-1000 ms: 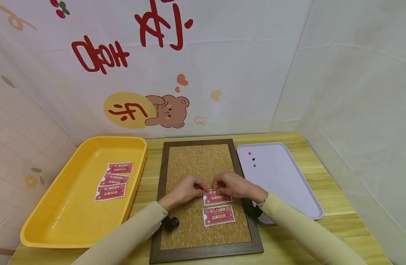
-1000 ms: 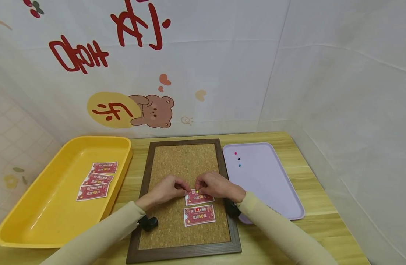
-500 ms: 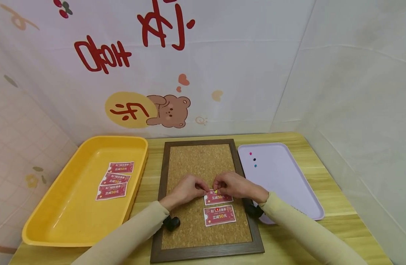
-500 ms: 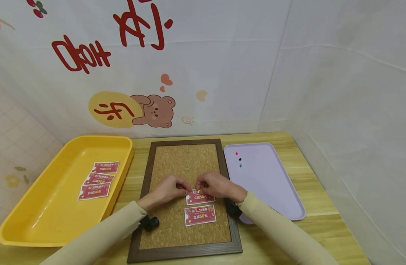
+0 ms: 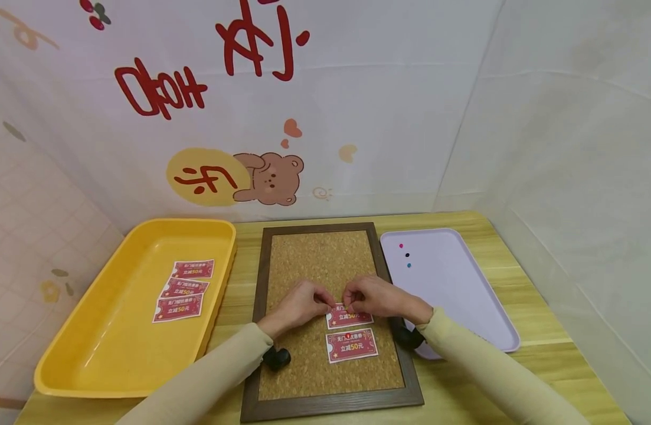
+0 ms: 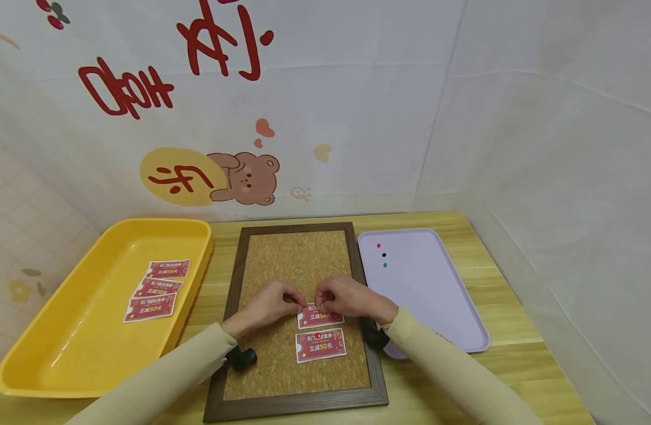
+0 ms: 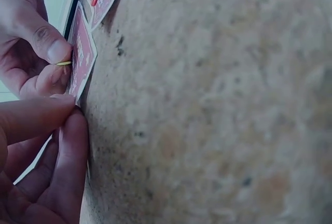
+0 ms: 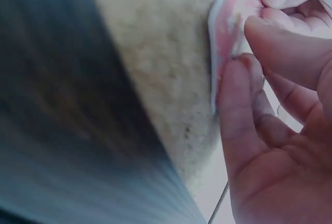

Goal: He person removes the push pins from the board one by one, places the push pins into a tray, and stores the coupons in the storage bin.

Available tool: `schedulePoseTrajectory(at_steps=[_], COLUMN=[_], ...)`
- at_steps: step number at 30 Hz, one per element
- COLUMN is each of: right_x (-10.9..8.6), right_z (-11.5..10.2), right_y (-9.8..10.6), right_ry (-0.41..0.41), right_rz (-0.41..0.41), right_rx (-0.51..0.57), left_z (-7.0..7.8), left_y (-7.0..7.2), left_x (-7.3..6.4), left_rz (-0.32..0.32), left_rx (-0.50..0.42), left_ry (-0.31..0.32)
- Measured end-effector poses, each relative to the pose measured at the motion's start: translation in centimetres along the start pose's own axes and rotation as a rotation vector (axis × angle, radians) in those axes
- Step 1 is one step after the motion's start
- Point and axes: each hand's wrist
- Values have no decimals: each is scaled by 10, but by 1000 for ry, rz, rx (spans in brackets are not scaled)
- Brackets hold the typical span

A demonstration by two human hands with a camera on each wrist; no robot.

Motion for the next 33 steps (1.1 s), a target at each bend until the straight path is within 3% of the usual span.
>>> schedulePoseTrajectory(at_steps=[4,9,18,33], right_x=[-5,-11,-25,-42], right_z=[0,0,-3,-6], right_y=[4,8,14,14], right_ry=[-25,-58,-22,-9], right_rz=[-8,54,169,268], right_rx=[23,25,103,168], left_z=[0,1,6,16], left_y=[1,3,7,18], left_x=[-1,-1,-8,-27], left_rz=[-5,4,55,140], left_rx=[-8,-51,-77,-136], left_ry=[13,18,5,0])
Point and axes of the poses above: each hand's wrist, its own x-axis towards the middle knuckle, its own y-axis out of the back of the hand, z = x × y, and after that the axes turned 14 degrees about -z, right-handed
